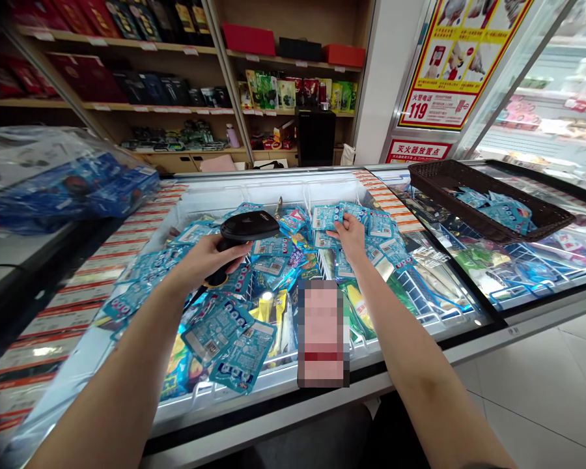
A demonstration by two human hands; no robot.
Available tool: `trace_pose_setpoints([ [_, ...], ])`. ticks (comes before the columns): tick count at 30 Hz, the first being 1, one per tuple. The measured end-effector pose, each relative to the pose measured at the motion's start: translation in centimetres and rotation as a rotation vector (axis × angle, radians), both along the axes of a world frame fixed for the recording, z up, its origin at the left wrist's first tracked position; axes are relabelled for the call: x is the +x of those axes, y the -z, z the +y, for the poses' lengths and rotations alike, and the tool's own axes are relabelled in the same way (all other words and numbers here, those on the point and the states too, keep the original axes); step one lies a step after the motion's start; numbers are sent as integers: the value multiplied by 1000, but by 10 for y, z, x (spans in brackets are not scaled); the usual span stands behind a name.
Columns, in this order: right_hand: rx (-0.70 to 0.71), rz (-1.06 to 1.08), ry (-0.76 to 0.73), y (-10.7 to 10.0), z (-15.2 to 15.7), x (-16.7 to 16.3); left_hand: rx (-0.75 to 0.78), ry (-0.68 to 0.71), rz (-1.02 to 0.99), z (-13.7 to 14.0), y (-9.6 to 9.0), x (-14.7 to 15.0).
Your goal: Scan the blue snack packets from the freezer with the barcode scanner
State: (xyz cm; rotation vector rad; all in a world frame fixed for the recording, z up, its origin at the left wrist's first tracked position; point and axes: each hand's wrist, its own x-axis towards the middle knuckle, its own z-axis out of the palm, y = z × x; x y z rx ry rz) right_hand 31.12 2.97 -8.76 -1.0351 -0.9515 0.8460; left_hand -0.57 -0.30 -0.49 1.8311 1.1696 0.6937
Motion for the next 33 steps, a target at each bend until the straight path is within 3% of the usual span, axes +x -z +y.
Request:
trace_pose_setpoints([
  [13, 8, -10, -19, 6, 7, 2, -16, 92, 22, 2, -2, 0],
  [24, -1, -34, -63, 5, 6, -1, -17, 76, 39, 0, -1, 2],
  [28, 33, -134, 46, 4, 2, -1, 2, 23, -39, -1, -1, 2],
  [33, 28, -483, 308, -1, -9, 3, 32, -33, -81, 0, -2, -2],
])
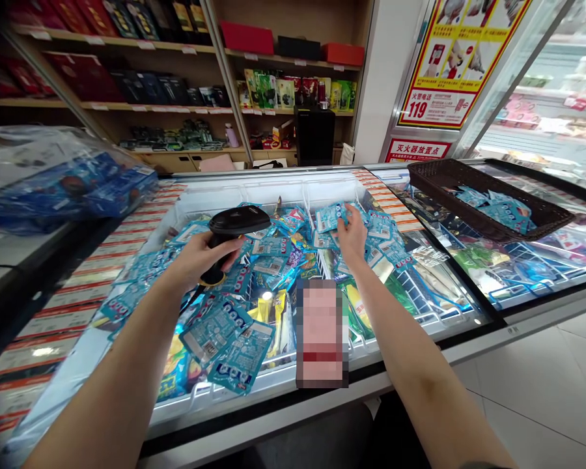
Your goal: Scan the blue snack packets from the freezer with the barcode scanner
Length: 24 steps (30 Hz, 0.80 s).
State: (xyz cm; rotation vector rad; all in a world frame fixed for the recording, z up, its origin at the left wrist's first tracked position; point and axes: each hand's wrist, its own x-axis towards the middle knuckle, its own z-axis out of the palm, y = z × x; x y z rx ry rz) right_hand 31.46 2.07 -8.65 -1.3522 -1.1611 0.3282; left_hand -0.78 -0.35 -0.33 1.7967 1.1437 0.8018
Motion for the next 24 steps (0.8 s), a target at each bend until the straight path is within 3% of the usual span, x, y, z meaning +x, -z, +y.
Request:
trace_pose_setpoints([
  [6, -5, -388, 251, -2, 1, 6, -8, -61, -2, -1, -4, 3],
  [13, -29, -508, 364, 3, 3, 8, -6, -54, -27, 5, 3, 0],
  [19, -114, -702, 330, 3, 2, 2, 1, -63, -62, 6, 6, -2],
  [24, -204, -726, 330, -1, 3, -4, 12, -45, -93, 5, 6, -3],
])
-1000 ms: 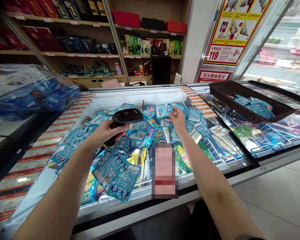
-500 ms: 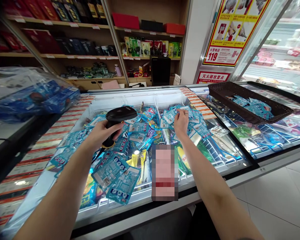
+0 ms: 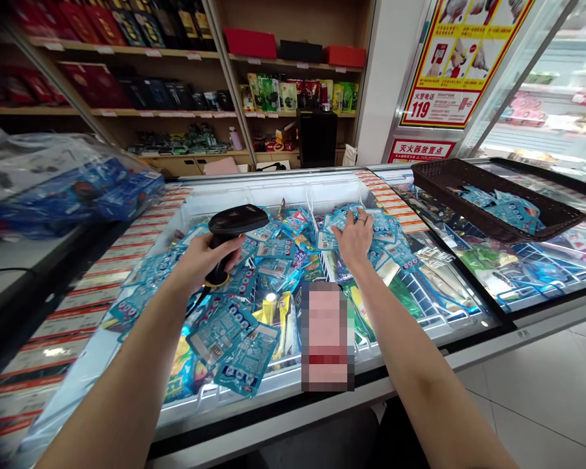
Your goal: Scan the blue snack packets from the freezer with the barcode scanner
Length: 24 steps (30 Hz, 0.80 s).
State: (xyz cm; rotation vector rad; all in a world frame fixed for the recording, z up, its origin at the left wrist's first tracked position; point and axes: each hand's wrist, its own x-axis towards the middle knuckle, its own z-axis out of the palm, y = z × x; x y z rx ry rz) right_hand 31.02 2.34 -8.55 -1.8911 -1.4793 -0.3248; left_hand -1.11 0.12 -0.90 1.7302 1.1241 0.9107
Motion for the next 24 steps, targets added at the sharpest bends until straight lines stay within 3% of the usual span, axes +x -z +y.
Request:
trace_pose_setpoints([
  [5, 64, -107, -13, -10, -6, -7, -14, -33, -6, -3, -3, 1],
  [9, 67, -218, -271, -17, -10, -16, -25, -68, -39, -3, -5, 0],
  [15, -170, -158, -660, -18, -3, -46, -17, -104, -98, 2, -3, -4],
  [19, -307, -206, -663, -16, 5, -64, -32, -114, -90, 3, -4, -5],
  [24, -345, -100, -657, -10, 13, -61, -45, -108, -73, 1, -5, -4],
])
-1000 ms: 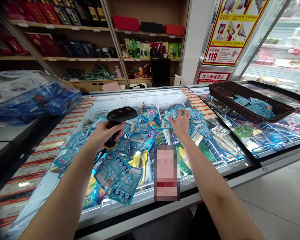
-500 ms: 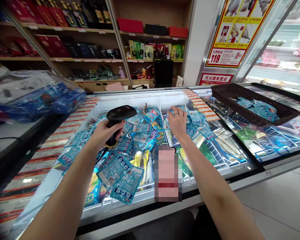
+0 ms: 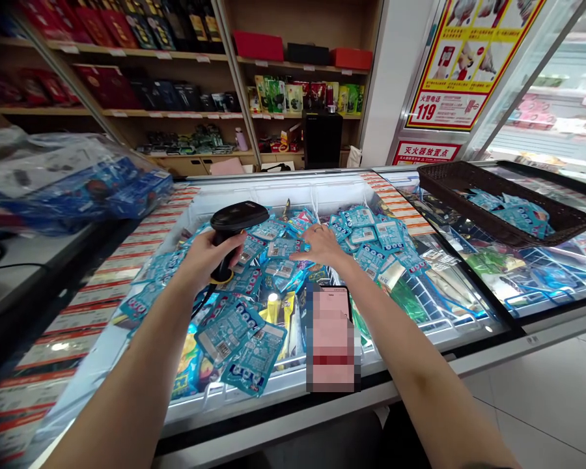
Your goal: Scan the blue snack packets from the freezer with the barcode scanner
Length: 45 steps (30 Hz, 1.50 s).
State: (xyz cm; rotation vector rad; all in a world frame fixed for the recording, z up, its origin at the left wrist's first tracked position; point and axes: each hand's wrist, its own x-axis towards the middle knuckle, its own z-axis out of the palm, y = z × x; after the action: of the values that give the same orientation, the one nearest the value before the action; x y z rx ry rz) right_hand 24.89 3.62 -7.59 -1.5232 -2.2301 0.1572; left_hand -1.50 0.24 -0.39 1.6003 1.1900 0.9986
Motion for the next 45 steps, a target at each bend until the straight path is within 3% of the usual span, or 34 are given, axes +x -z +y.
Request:
trace_pose_setpoints([
  [7, -66, 653, 53, 2, -5, 22, 4, -7, 45, -1, 2, 4],
  [13, 47, 1020, 154, 6, -12, 50, 16, 78, 47, -2, 2, 3],
  [20, 79, 1108, 242, 21, -1, 67, 5, 233, 189, -1, 3, 1],
  [45, 75, 1115, 293, 25, 1, 67, -50, 295, 291, -5, 0, 11],
])
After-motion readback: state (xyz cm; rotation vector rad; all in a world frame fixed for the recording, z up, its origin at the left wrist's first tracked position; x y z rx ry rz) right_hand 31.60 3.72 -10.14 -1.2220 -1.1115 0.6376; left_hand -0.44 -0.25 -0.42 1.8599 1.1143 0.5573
